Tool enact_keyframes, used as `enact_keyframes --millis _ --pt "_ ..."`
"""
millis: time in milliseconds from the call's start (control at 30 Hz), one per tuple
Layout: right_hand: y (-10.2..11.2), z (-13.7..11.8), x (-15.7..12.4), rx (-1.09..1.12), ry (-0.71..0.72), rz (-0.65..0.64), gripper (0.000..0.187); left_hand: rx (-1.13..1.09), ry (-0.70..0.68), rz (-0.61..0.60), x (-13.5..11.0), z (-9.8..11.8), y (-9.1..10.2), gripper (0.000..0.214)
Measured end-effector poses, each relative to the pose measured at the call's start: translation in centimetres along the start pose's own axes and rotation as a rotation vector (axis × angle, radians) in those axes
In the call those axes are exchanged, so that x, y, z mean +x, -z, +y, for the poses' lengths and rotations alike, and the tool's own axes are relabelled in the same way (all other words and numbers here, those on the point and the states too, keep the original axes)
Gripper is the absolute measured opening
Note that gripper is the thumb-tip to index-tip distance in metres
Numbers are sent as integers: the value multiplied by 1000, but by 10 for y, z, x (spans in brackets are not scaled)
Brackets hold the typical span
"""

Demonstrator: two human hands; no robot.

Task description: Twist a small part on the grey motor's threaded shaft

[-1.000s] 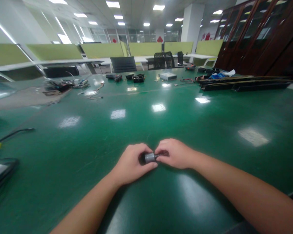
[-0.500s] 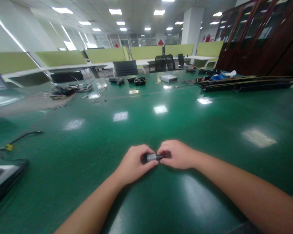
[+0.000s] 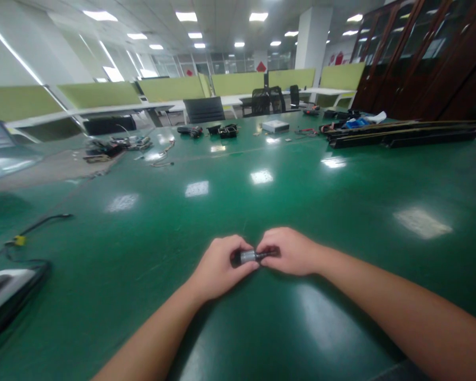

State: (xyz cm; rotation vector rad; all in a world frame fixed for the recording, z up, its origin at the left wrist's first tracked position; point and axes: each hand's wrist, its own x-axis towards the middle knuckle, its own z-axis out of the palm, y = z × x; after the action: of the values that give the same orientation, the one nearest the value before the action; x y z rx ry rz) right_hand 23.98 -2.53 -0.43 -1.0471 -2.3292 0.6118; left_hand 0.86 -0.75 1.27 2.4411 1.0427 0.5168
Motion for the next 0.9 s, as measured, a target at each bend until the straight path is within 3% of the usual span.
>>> enact_keyframes --millis 267,900 --pt "6 -4 -4 -1 -60 -12 12 5 16 -2 -1 2 0 22" --pt "11 -1 -8 -9 -53 -17 13 17 23 -1 -1 1 0 22"
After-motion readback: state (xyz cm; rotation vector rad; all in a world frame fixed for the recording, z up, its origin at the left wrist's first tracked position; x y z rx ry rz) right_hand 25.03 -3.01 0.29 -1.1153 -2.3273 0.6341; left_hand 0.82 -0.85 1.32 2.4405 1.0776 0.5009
